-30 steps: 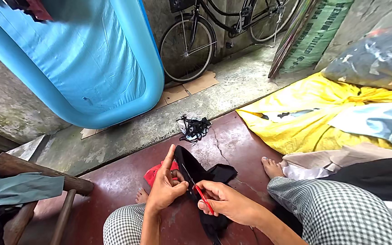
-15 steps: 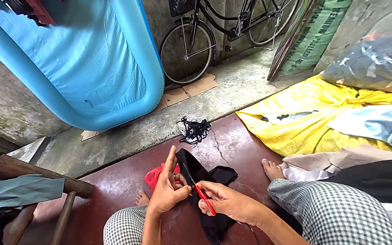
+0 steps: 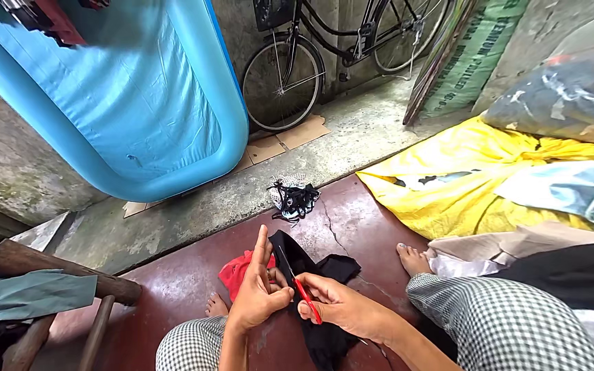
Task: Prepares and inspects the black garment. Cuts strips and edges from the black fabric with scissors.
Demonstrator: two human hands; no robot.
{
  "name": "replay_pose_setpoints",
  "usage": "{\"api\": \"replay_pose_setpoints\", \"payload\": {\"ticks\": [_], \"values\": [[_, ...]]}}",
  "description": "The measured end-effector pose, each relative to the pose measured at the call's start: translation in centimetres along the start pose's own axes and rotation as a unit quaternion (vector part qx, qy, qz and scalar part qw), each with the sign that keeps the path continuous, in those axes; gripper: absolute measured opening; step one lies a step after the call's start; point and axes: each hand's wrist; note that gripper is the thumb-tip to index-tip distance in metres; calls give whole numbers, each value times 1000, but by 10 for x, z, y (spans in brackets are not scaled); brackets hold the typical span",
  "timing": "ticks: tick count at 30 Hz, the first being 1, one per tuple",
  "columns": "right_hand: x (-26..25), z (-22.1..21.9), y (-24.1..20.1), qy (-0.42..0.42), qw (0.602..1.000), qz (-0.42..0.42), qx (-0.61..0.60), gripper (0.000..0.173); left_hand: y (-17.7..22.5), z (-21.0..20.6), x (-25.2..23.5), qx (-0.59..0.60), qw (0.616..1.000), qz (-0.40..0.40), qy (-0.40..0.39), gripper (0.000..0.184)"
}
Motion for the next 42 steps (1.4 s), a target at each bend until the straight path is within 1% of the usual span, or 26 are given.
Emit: {"api": "replay_pose_setpoints", "payload": {"ticks": [5,8,12,18,22,25,29,31,36,39,42], "values": [[0,0,4,22,1000,9,-11,39,-2,0,-1,4,1000,-2,1,132],[0,3,4,12,1000,7,-17,40,-3,-2,0,-1,1000,3,-8,134],[0,6,1,6,1000,-1,1,46,-5,-6,1,-8,1000,7,-11,134],[0,8,4,38,999,3,-3,38,-7,-6,1,-3,1000,6,-14,135],[0,12,3,21,1000,-15,-17,43,-8,-9,3,-11,1000,17,-21,137],[1,16,1,13,1000,-25,3,45,-11,-12,3,-9,999,27,-23,138],[2,20,1,30,999,-28,22,36,-13,-10,2,-8,999,39,-37,143],[2,20,0,34,999,-31,17,34,-14,-11,2,-7,998,41,-41,142],[4,17,5,38,999,-30,12,37,-18,-14,2,-29,996,58,-59,136],[3,19,7,56,997,-39,28,34,-20,-12,0,-32,995,69,-67,138],[3,17,6,74,996,-41,26,34,-18,-14,-1,-22,996,71,-44,136]]}}
Point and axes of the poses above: each hand's wrist, its own x-axis away from the middle knuckle, its own z-axis out of the back of the hand, y = z × x, and after that the axes turned 15 degrees about z, right-handed
